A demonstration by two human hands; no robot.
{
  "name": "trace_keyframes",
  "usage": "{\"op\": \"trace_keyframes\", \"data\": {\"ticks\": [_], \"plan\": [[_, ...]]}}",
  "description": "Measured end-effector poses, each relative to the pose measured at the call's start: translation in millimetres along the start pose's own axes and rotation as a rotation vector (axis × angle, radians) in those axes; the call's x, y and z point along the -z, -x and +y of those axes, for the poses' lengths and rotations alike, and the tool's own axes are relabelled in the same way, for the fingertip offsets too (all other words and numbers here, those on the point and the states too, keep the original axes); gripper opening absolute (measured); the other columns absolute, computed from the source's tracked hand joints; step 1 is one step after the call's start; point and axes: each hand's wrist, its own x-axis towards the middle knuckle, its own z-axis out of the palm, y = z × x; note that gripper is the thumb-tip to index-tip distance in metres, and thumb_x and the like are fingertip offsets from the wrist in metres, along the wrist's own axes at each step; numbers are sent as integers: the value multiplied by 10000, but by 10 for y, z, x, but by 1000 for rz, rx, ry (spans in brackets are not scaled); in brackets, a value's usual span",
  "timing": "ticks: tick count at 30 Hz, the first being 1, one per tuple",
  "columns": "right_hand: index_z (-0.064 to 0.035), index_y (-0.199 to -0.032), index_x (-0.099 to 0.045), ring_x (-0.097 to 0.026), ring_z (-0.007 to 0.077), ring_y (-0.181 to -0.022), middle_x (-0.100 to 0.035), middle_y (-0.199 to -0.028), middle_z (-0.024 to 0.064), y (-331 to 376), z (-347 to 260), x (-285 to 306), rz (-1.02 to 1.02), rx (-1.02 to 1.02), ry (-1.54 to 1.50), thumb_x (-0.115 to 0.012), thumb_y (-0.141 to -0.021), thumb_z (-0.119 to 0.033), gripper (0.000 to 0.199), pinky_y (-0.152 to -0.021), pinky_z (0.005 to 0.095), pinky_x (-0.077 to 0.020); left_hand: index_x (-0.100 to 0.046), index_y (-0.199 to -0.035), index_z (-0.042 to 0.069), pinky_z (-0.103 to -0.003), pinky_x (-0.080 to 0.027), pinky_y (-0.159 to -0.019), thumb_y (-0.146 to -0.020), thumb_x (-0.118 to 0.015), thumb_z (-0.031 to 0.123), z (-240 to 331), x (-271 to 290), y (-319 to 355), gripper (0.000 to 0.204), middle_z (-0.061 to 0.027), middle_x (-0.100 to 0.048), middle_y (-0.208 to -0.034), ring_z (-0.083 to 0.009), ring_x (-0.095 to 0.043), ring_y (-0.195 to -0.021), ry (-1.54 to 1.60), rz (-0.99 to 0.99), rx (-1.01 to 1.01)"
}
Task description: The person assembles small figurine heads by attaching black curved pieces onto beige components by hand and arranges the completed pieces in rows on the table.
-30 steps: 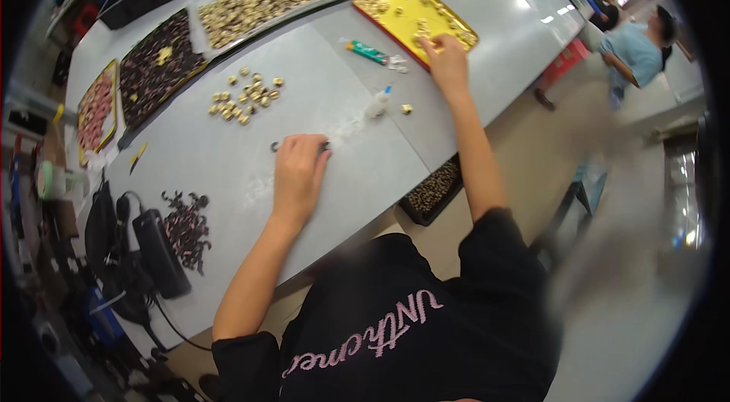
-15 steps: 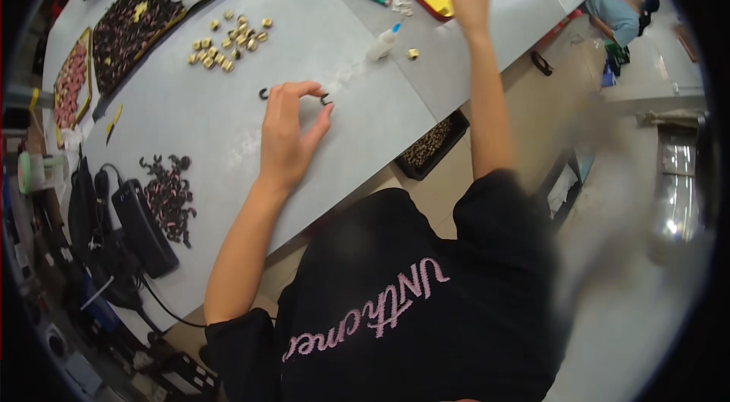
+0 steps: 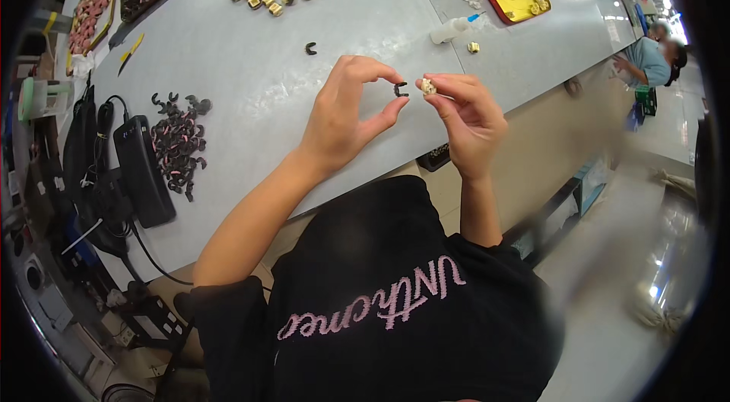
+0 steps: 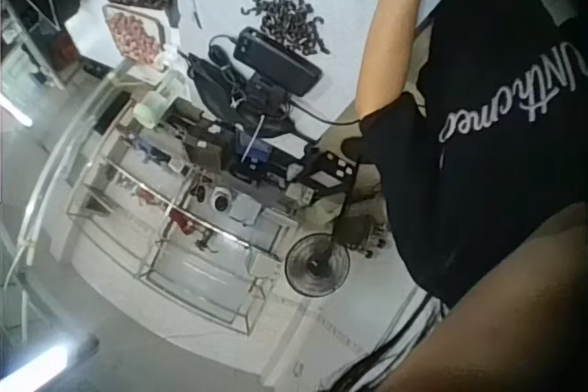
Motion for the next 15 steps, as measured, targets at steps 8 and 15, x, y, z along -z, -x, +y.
{"op": "trace_keyframes", "data": {"ticks": [8,15], "plan": [[62,-1049,-625,-658,212,-923,-645,-1009,172,-24,98,-90,-59,-7,-73,-601,-854,129,207,-833,299,-547,-455,-1099,63,-348,-487,-836,-747,-748,-31,10,7,6,467,-106,-652,-1006,-252,-604,-949,68,6,29],[59,-1060,-600,-652,215,-938,-639,-1031,185,-8,189,-121,-61,8,-127,-593,-858,130,214,-835,305,-552,-434,-1110,61,-349,-481,-848,-779,-729,-32,4,3,31,453,-111,-638,-1021,-253,-606,-968,102,10,60]]}}
